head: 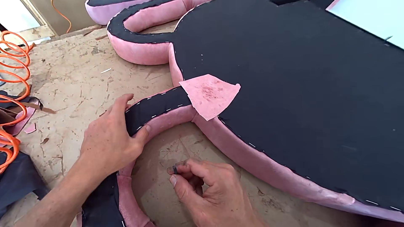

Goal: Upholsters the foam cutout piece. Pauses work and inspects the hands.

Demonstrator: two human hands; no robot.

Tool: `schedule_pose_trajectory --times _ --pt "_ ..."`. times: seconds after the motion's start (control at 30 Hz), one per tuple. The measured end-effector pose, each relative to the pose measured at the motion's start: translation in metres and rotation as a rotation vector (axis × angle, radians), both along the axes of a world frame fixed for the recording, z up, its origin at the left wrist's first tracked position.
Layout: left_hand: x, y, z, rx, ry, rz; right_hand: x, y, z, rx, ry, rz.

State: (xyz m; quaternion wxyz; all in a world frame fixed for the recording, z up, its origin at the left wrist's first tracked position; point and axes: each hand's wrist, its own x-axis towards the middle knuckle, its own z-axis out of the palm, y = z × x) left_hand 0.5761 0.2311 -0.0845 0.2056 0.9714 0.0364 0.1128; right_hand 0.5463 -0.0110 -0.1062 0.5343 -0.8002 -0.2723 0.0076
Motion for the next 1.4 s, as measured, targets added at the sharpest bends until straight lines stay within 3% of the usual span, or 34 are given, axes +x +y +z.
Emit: schedule_pose_trajectory --times 0.03,0.13,0.2,0.4,0.53,0.63,0.73,0.83,0.93,0.97,1.1,1.27,1.4 --pt "0.000 0.003 0.004 -0.122 0.039 0.000 0.000 0.000 -0.001 0.004 -0.007 0.001" --pt "0.001 0.020 0.015 -0.752 0.194 0.060 0.001 0.000 -0.001 0.000 -0.004 -0.003" --pt "0.000 0.023 0.015 -0.853 0.254 0.063 0.000 0.001 -0.001 -0.005 -0.003 -0.002" --pt "0.021 0.018 0.005 -0.338 0.259 0.026 0.001 0.000 0.000 -0.028 -0.023 -0.004" --pt "0.027 0.016 0.013 -0.765 0.051 0.271 0.001 -0.001 0.000 -0.034 -0.033 -0.015" --pt "0.018 0.018 0.005 -0.667 -0.215 0.142 0.001 -0.001 0.000 -0.024 -0.029 -0.003" --pt "0.009 0.022 0.008 -0.512 -0.079 -0.072 0.001 0.000 -0.001 -0.028 -0.029 -0.009" --pt "0.016 0.022 0.008 -0.396 0.103 -0.127 0.001 0.000 0.000 -0.030 -0.033 -0.007" --pt "0.021 0.013 0.001 -0.177 -0.008 -0.175 0.001 0.000 0.000 -0.031 -0.040 -0.006" --pt "0.021 0.013 0.001 -0.178 -0.021 -0.185 0.001 -0.001 0.000 -0.034 -0.044 -0.008" --pt "0.011 0.023 0.005 -0.502 0.052 -0.189 0.000 0.000 0.001 -0.041 -0.047 -0.019" --pt "0.005 0.000 0.002 0.095 -0.041 -0.239 0.000 -0.001 0.002 -0.032 -0.055 -0.017" --pt "0.008 -0.007 -0.001 0.207 -0.093 -0.171 0.000 0.000 0.003 -0.041 -0.059 -0.015"
